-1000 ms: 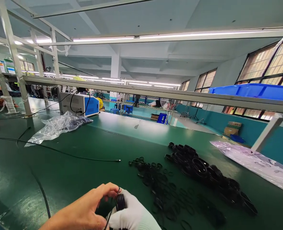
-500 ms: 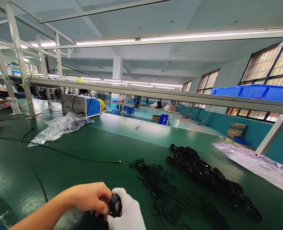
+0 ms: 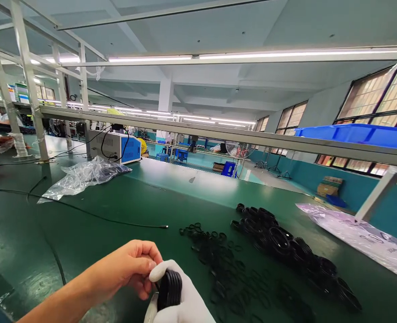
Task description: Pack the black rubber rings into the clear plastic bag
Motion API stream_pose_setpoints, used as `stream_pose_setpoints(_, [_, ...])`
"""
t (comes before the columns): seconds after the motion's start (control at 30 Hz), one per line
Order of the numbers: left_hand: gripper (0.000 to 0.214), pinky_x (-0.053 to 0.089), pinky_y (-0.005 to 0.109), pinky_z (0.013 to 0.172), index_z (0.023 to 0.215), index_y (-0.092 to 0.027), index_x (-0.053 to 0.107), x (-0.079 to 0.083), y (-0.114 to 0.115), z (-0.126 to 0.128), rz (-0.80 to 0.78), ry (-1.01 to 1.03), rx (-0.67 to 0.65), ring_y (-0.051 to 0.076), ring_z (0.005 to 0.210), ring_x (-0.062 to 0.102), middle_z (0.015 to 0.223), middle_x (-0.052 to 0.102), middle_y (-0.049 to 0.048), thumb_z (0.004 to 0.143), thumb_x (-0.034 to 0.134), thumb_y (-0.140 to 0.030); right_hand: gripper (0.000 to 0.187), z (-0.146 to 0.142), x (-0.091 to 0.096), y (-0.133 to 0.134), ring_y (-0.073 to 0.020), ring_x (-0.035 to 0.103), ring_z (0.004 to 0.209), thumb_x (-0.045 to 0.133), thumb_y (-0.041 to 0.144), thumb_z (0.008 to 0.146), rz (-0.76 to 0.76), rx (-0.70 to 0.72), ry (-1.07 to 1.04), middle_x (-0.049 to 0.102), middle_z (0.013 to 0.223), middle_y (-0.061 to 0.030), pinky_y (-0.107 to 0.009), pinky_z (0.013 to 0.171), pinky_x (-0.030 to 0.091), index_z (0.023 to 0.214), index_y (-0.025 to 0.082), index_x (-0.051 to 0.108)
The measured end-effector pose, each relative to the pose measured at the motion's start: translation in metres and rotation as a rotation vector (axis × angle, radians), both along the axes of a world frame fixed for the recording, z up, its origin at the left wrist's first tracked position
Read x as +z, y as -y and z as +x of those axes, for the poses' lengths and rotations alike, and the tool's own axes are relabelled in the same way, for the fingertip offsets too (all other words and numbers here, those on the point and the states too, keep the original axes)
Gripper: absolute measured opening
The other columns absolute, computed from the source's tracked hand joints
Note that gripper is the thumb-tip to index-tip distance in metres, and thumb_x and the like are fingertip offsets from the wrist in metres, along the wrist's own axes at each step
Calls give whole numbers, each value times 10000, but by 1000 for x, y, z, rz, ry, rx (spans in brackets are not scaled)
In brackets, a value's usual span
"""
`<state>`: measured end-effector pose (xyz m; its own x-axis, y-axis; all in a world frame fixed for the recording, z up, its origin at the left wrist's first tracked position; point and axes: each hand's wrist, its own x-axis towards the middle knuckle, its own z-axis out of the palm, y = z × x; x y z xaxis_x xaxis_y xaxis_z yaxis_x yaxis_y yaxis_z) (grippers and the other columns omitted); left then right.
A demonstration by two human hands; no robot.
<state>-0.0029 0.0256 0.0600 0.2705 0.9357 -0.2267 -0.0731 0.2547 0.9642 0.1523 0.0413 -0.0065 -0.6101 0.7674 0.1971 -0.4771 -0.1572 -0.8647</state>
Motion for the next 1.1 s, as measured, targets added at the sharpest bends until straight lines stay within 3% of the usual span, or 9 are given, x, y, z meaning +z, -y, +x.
stream_pose_setpoints(0.17, [284,485,303,702,916,-145,571,-2,1,6,103,117,116,130,694,582,804,627,15,638,568,-200,573,14,1,-5,-86,466,444,757,288,577,-42,224,1,560,535,50,-189,444,324,1060,216,457])
stream_pose_setpoints(0.37, [182,439,271,776,899,-191,608,0,11,-3,413,-273,225,163,842,583,885,652,18,793,495,-285,612,17,11,-10,-91,436,377,667,248,563,-61,207,158,585,490,39,-197,402,328,1118,182,417])
stream_pose_setpoints(0.43, [195,440,253,737,912,-215,616,2,20,1,486,-443,234,159,813,584,889,651,13,814,476,-309,563,12,16,-8,-102,483,417,628,175,545,-8,80,348,615,566,35,-220,437,381,1084,199,466])
stream_pose_setpoints(0.5, [223,436,251,676,966,-240,616,3,28,13,519,-687,248,165,757,588,908,644,19,779,507,-292,487,6,19,-4,-148,607,655,591,112,539,200,-137,556,665,844,-20,-280,616,477,1012,214,541])
stream_pose_setpoints(0.6, [306,441,298,640,1020,-240,612,-3,32,37,446,-1113,264,230,769,623,930,651,52,728,526,-215,420,-1,17,4,-230,587,1014,560,144,626,495,-465,846,600,1146,-54,-344,885,441,1031,246,596])
stream_pose_setpoints(0.7, [254,475,369,645,927,-201,619,-17,24,48,363,-1316,254,287,782,650,859,676,71,766,432,-142,503,1,15,8,-265,566,1061,557,228,706,469,-590,956,590,1171,-66,-362,901,433,1205,284,537])
stream_pose_setpoints(0.8, [366,500,338,718,945,-229,635,-35,11,36,429,-1222,312,226,818,661,882,690,44,786,346,-71,600,10,24,6,-279,573,1008,628,337,694,264,-254,741,596,1119,-83,-386,848,455,1271,255,485])
stream_pose_setpoints(0.93, [433,474,207,841,1105,-263,620,-55,2,16,704,-905,350,126,947,630,1019,679,11,833,327,-97,536,20,40,-1,-242,586,904,588,498,755,-12,281,308,601,978,-96,-428,794,474,1176,171,534])
stream_pose_setpoints(1.1, [458,481,216,723,1080,-271,632,-60,8,24,808,-891,447,123,794,622,1019,613,33,797,322,-88,568,16,30,-8,-222,572,918,757,275,604,-106,306,204,567,1013,-67,-396,767,498,1120,174,542])
